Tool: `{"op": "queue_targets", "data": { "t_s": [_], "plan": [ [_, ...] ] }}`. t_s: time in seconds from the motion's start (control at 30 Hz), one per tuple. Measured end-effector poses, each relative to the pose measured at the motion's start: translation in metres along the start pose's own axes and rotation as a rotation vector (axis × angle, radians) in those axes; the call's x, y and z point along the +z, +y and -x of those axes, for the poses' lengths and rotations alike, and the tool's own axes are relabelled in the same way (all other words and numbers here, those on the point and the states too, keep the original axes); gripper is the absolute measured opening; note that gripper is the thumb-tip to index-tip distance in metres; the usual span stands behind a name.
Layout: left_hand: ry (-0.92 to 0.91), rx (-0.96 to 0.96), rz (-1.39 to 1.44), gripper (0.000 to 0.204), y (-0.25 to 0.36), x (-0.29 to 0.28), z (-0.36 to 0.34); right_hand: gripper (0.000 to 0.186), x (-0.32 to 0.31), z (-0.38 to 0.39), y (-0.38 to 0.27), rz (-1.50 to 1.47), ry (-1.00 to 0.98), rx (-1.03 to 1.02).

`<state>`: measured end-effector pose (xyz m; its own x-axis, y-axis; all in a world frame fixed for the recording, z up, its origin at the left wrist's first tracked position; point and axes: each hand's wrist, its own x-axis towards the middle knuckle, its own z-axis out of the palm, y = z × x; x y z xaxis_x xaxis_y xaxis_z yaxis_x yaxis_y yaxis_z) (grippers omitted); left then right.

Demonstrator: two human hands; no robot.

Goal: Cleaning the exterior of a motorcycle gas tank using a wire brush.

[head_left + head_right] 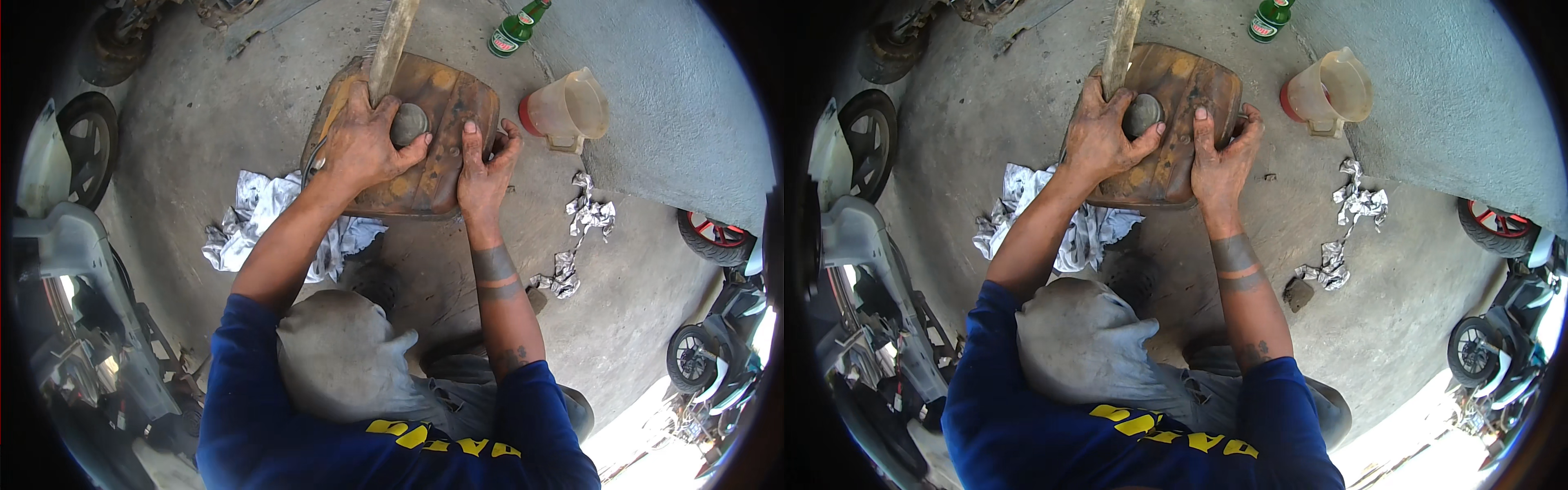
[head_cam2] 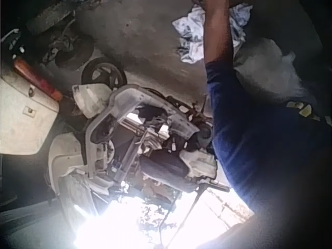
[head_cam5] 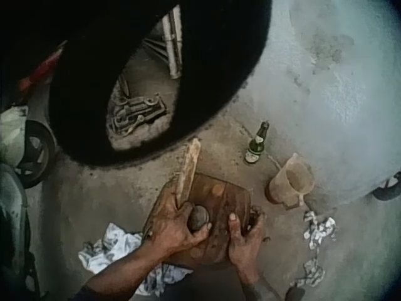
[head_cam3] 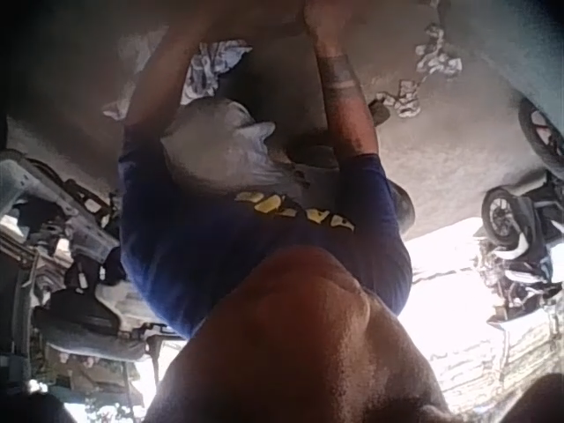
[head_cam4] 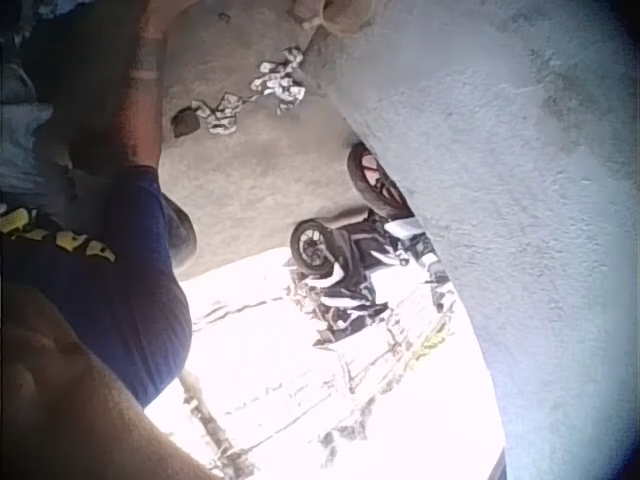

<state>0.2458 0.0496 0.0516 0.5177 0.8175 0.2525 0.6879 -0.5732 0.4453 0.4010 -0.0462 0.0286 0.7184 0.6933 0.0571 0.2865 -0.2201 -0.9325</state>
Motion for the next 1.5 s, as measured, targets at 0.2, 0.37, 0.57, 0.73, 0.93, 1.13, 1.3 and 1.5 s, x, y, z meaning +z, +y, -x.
{"op": "queue_targets", "data": {
  "t_s": [0.2,0.37,0.57,0.73,0.93,1.13,1.3,1.5],
  "plan": [
    [0.059,0.105,-0.057,0.063,-0.013,0.004,0.014,0.094,0.008,-0.006,0.008,-0.310,-0.123,0.179],
    [0.023,-0.091,0.042,0.060,-0.013,-0.001,0.006,0.096,0.000,-0.004,-0.005,-0.494,-0.192,0.394],
    [0.394,-0.322,0.043,0.048,-0.104,-0.020,0.013,0.104,-0.033,-0.003,0.017,-0.615,-0.284,0.422],
    [0.456,-0.939,1.114,0.048,-0.170,0.010,0.060,0.105,-0.058,0.002,0.043,-0.596,-0.242,0.491],
    [0.328,-0.912,1.347,0.044,-0.143,0.044,0.070,0.105,-0.091,-0.001,0.079,-0.728,-0.308,0.531],
    [0.289,-0.817,1.346,0.042,-0.126,0.038,0.081,0.093,-0.099,0.004,0.092,-0.652,-0.264,0.576],
    [0.420,-0.815,1.391,0.044,-0.100,0.030,0.081,0.088,-0.105,0.003,0.117,-0.703,-0.220,0.632],
    [0.491,-0.787,1.326,0.043,-0.093,0.035,0.083,0.105,-0.107,0.002,0.113,-0.712,-0.212,0.697]
  ]
}}
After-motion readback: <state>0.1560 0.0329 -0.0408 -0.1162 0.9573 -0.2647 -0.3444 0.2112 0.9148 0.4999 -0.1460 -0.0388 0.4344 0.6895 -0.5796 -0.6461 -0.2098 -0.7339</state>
